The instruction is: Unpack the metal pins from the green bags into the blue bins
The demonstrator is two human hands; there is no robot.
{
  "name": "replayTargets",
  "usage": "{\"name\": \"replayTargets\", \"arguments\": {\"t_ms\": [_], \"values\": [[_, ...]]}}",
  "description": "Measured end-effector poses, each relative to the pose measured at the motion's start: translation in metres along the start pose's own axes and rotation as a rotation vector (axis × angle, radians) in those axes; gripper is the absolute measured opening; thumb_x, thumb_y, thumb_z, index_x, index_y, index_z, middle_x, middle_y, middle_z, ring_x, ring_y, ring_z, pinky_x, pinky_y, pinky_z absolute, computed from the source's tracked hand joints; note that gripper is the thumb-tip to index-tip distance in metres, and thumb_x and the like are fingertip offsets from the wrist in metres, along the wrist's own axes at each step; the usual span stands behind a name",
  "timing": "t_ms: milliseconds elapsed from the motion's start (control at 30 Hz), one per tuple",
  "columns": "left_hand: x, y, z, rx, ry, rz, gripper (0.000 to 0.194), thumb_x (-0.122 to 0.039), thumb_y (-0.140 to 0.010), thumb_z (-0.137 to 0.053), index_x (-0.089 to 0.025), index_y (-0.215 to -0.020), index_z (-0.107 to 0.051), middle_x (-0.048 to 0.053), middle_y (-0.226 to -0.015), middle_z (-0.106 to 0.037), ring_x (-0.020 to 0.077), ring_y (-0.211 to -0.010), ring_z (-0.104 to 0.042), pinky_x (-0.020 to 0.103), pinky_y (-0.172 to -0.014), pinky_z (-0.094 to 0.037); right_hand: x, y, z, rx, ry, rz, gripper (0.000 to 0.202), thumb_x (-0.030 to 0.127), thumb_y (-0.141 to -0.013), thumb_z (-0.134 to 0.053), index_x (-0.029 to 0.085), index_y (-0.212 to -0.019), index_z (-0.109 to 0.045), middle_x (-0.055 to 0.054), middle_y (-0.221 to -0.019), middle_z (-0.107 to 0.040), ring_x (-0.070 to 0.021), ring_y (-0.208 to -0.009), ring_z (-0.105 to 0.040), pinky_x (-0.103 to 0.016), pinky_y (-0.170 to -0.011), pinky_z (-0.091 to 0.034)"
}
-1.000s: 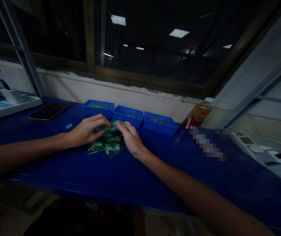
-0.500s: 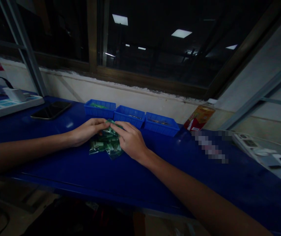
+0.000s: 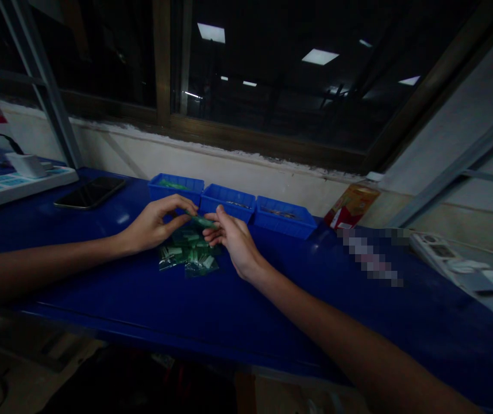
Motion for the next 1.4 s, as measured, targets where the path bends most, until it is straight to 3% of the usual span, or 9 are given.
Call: {"name": "replayTargets", "arguments": {"t_ms": [233, 400, 667, 800, 900, 967, 1167, 1267, 1400], "values": [[0.010, 0.003, -0.010, 0.064, -0.112, 0.014, 0.023, -0.005, -0.073, -0.046, -0.018, -0.080, -0.063, 0.004, -0.098, -0.050, 0.0157, -0.094, -0.050, 0.034, -0.080, -0.044, 0.015, 0.005, 0.008, -0.132, 0.119, 0.160, 0.017, 0.027, -0.071, -0.060, 0.017, -0.085, -0.059, -0.001, -0.076, -0.057, -0.0104, -0.065, -0.052, -0.024, -0.055, -0.045], [0.004, 0.006, -0.024, 0.202, -0.073, 0.012, 0.028, -0.002, -0.073, -0.042, -0.017, -0.086, -0.061, 0.002, -0.085, -0.052, 0.0129, -0.081, -0.052, 0.032, -0.076, -0.044, 0.020, 0.006, 0.009, -0.164, 0.171, 0.274, 0.035, 0.019, -0.071, -0.057, 0.018, -0.105, -0.052, 0.001, -0.072, -0.054, -0.0102, -0.063, -0.053, -0.025, -0.058, -0.046], [0.010, 0.006, -0.020, 0.109, -0.083, 0.093, 0.015, -0.023, -0.079, -0.050, -0.014, -0.085, -0.060, 0.008, -0.105, -0.046, 0.0207, -0.104, -0.044, 0.041, -0.091, -0.039, 0.056, 0.039, -0.027, -0.020, 0.889, 0.862, 0.029, 0.009, -0.078, -0.044, 0.021, -0.097, -0.063, -0.005, -0.083, -0.059, -0.0169, -0.080, -0.053, -0.034, -0.071, -0.044], [0.033, 0.006, -0.020, 0.094, 0.161, 0.319, 0.028, -0.032, -0.085, -0.039, -0.014, -0.077, -0.058, 0.005, -0.081, -0.054, 0.0166, -0.082, -0.051, 0.033, -0.076, -0.044, 0.053, 0.045, -0.033, 0.025, 1.052, 0.971, 0.033, 0.007, -0.078, -0.045, 0.023, -0.101, -0.063, -0.004, -0.086, -0.059, -0.0183, -0.084, -0.051, -0.035, -0.071, -0.043], [0.042, 0.011, -0.028, 0.136, 0.429, 0.467, 0.047, -0.043, -0.089, -0.024, -0.014, -0.074, -0.057, 0.004, -0.065, -0.055, 0.0138, -0.061, -0.051, 0.028, -0.057, -0.042, 0.049, 0.044, -0.033, 0.026, 1.079, 0.972, 0.033, 0.007, -0.078, -0.045, 0.024, -0.100, -0.064, -0.004, -0.087, -0.060, -0.0191, -0.085, -0.050, -0.036, -0.072, -0.042], [0.036, 0.011, -0.029, 0.148, 0.478, 0.440, 0.046, -0.046, -0.088, -0.029, -0.013, -0.076, -0.058, 0.004, -0.066, -0.057, 0.0132, -0.060, -0.052, 0.026, -0.055, -0.041, 0.047, 0.041, -0.033, 0.032, 1.085, 0.945, 0.032, 0.008, -0.077, -0.045, 0.024, -0.096, -0.065, -0.005, -0.086, -0.060, -0.0200, -0.086, -0.049, -0.037, -0.072, -0.041], [-0.002, 0.006, -0.014, 0.094, 0.150, 0.072, 0.024, -0.027, -0.082, -0.050, -0.015, -0.100, -0.061, 0.006, -0.090, -0.062, 0.0147, -0.082, -0.056, 0.029, -0.074, -0.046, 0.052, 0.031, -0.025, -0.008, 0.896, 0.741, 0.016, 0.024, -0.081, -0.049, 0.020, -0.083, -0.064, -0.005, -0.079, -0.061, -0.0198, -0.082, -0.049, -0.037, -0.074, -0.041], [-0.018, 0.007, -0.012, 0.107, -0.083, -0.147, 0.031, -0.016, -0.083, -0.047, -0.021, -0.111, -0.059, 0.007, -0.102, -0.059, 0.0163, -0.095, -0.054, 0.033, -0.083, -0.044, 0.048, 0.022, -0.015, -0.019, 0.688, 0.557, 0.033, 0.040, -0.087, -0.039, 0.020, -0.070, -0.060, -0.003, -0.069, -0.058, -0.0167, -0.071, -0.049, -0.034, -0.069, -0.040], [-0.022, 0.009, -0.017, 0.146, -0.226, -0.263, 0.039, -0.011, -0.083, -0.044, -0.024, -0.118, -0.054, 0.007, -0.112, -0.055, 0.0176, -0.104, -0.050, 0.036, -0.087, -0.043, 0.027, 0.010, 0.001, -0.082, 0.470, 0.323, 0.042, 0.047, -0.087, -0.035, 0.017, -0.068, -0.057, 0.000, -0.061, -0.052, -0.0127, -0.060, -0.046, -0.027, -0.058, -0.038]]}}
Point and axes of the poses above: each hand's wrist, its own y-axis away from the middle knuckle, its own z-axis out of the back of the hand, x = y × z, the point moved 9 cm from there along -y, towards the middle knuckle
